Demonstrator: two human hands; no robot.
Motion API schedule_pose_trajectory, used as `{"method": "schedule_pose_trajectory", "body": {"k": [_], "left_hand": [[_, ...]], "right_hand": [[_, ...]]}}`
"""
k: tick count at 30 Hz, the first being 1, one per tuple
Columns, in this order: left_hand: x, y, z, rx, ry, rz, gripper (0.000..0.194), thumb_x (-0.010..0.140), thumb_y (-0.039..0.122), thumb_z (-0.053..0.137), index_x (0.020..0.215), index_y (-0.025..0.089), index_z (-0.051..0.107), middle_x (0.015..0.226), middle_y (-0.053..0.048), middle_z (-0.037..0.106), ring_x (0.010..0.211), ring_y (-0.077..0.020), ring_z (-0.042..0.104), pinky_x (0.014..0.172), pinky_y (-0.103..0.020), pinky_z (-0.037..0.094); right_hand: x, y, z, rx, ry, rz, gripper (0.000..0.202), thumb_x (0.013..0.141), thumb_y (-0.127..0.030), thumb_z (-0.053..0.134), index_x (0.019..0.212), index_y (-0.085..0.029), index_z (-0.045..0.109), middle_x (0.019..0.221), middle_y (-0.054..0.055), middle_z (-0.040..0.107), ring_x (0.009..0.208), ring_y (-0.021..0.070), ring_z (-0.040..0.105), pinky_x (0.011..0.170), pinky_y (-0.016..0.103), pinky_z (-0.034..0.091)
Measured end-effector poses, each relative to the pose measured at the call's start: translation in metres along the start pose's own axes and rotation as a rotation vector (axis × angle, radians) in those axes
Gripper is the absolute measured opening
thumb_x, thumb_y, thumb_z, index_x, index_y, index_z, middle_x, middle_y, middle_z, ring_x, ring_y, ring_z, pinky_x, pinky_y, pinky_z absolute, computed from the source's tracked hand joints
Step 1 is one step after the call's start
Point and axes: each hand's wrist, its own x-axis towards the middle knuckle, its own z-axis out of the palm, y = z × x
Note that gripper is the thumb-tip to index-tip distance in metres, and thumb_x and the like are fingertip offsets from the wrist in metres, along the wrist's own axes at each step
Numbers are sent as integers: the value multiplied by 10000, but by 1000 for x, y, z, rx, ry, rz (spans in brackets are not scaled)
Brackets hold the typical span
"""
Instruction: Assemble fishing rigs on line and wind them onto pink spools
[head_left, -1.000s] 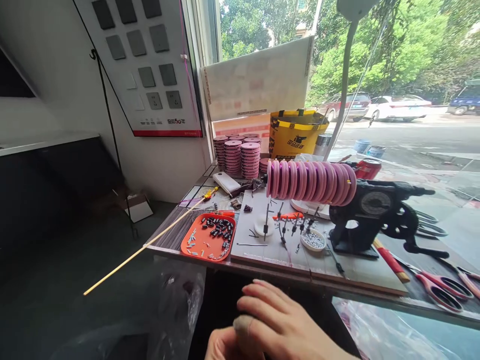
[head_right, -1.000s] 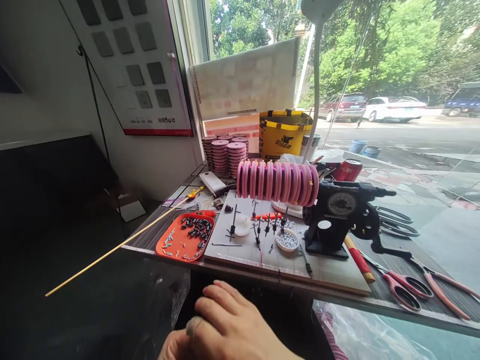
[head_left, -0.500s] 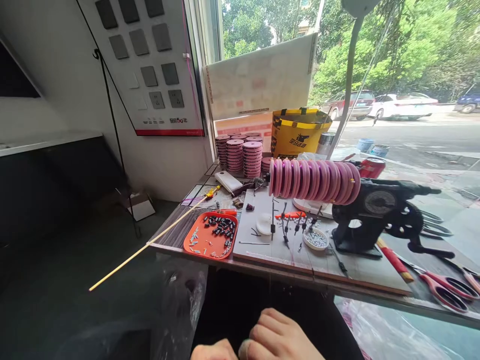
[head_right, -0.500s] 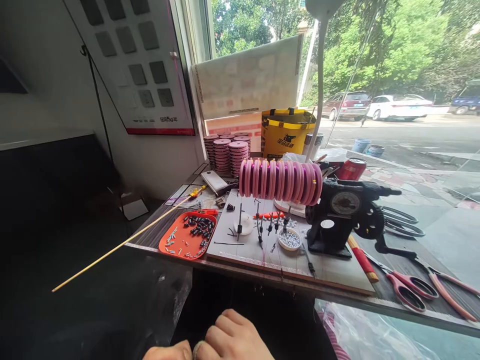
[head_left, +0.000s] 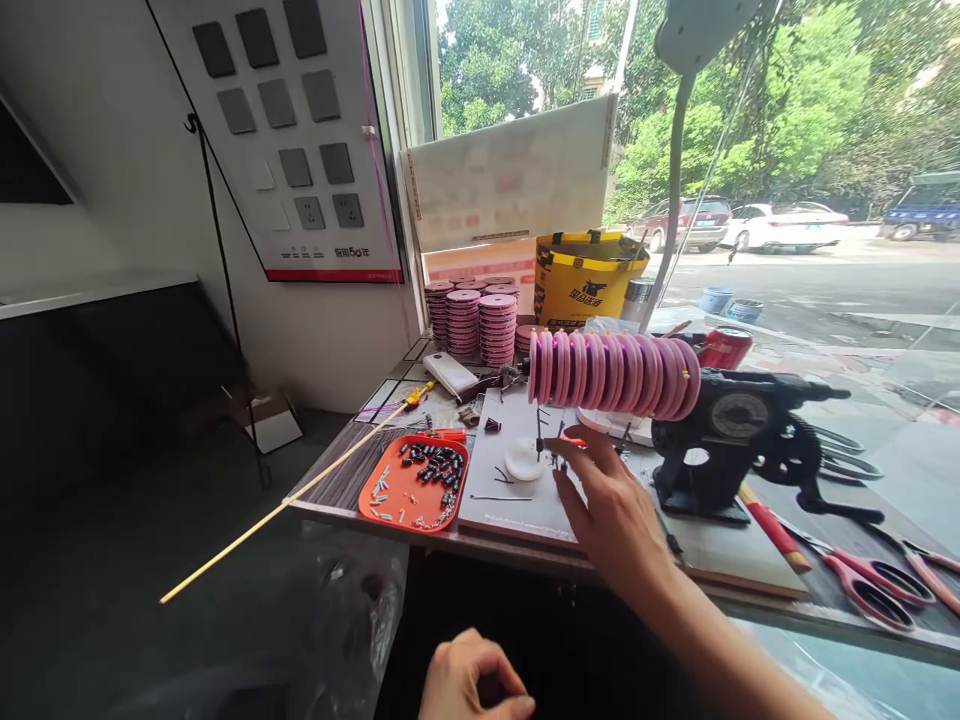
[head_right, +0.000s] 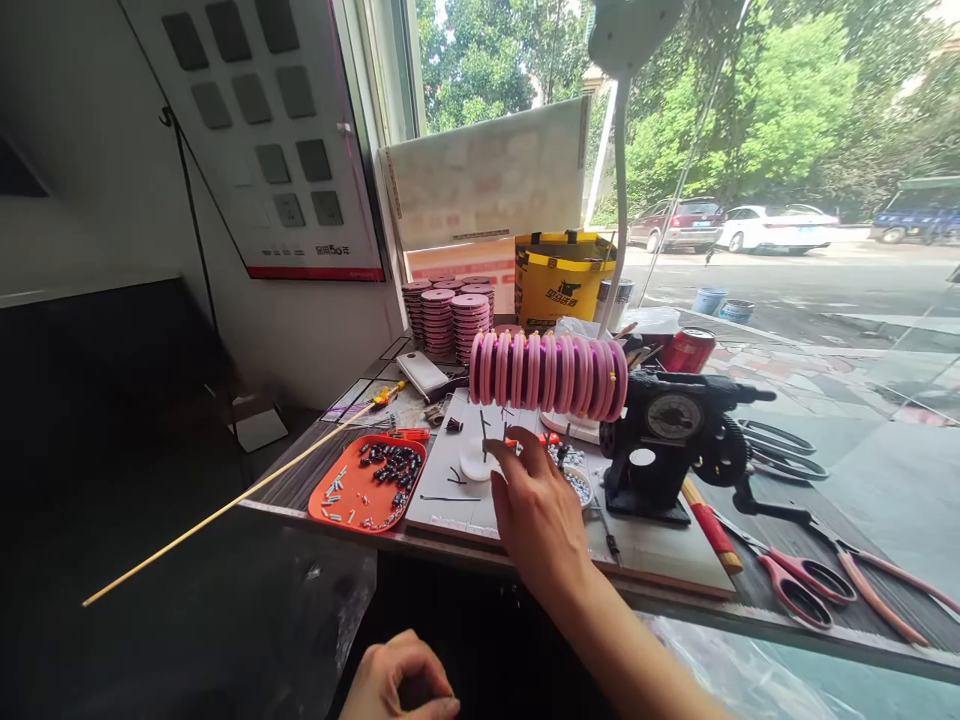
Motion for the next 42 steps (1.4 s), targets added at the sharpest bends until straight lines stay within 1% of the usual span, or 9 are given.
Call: {"method": "schedule_pose_trajectory", "body": {"k": [8, 11, 14, 16, 21, 27, 34, 38, 42], "left_hand": [[19, 13, 4, 215, -256, 203, 146, 520, 36, 682, 516, 182, 675, 624, -25, 644, 698, -179, 557, 619, -255, 388], [16, 38, -13, 219, -154, 302, 173, 468, 6, 706, 489, 167, 645, 765, -51, 655, 783, -215, 553, 683, -291, 388], [12, 77, -33, -139, 101, 376, 95, 583, 107, 686, 542, 174, 633, 753, -22, 591, 734, -165, 555, 703, -272, 391], [16, 104, -42, -416, 175, 392, 91, 620, 189, 687, 566, 179, 615, 842, -23, 591, 823, -172, 555, 789, -281, 372], [49, 144, -45, -922, -66, 368, 104, 599, 148, 699, 556, 151, 605, 952, -47, 614, 871, -173, 574, 790, -270, 396], [68, 148, -38, -1213, -85, 319, 95, 584, 117, 704, 555, 144, 617, 903, -14, 637, 743, -116, 589, 754, -244, 396], [76, 147, -43, -1256, -120, 320, 88, 584, 131, 711, 575, 140, 623, 823, -26, 655, 791, -118, 562, 778, -251, 391], [70, 138, -44, -1243, -116, 322, 96, 593, 133, 709, 572, 143, 616, 717, 1, 624, 712, -93, 542, 764, -231, 386], [52, 123, -42, -1218, -181, 275, 93, 627, 131, 691, 584, 135, 608, 815, -17, 604, 777, -124, 551, 789, -265, 396]], "right_hand": [[7, 5, 14, 414, -39, 170, 372, 775, -219, 406, 1128, -166, 509, 1149, 137, 511, 973, 250, 528, 803, 404, 435], [2, 4, 3, 647, -84, 262, 341, 775, -265, 447, 1086, -167, 545, 1098, 118, 566, 1006, 248, 511, 841, 394, 411], [-6, -1, -17, 894, -153, 317, 316, 779, -302, 500, 1071, -202, 568, 1109, 83, 584, 1052, 237, 494, 915, 381, 355], [-9, -4, -29, 1021, -188, 333, 306, 776, -314, 529, 1061, -216, 581, 1112, 66, 593, 1068, 235, 490, 933, 365, 344], [-13, -5, -37, 1029, -213, 351, 341, 763, -348, 558, 1087, -240, 576, 1098, 44, 601, 969, 229, 536, 849, 339, 409], [-15, 3, -20, 968, -278, 330, 339, 756, -346, 548, 1064, -214, 597, 1087, 74, 608, 944, 245, 542, 866, 388, 384], [-15, 4, -17, 990, -283, 335, 295, 758, -322, 535, 1024, -208, 593, 1099, 82, 600, 1039, 250, 514, 922, 415, 346], [-16, 9, -12, 1125, -217, 391, 240, 742, -274, 562, 970, -206, 598, 1054, 70, 620, 1036, 243, 522, 918, 406, 363], [-15, 15, -6, 1169, -167, 439, 207, 735, -247, 565, 936, -200, 585, 1007, 68, 636, 1005, 233, 543, 877, 374, 405]]}}
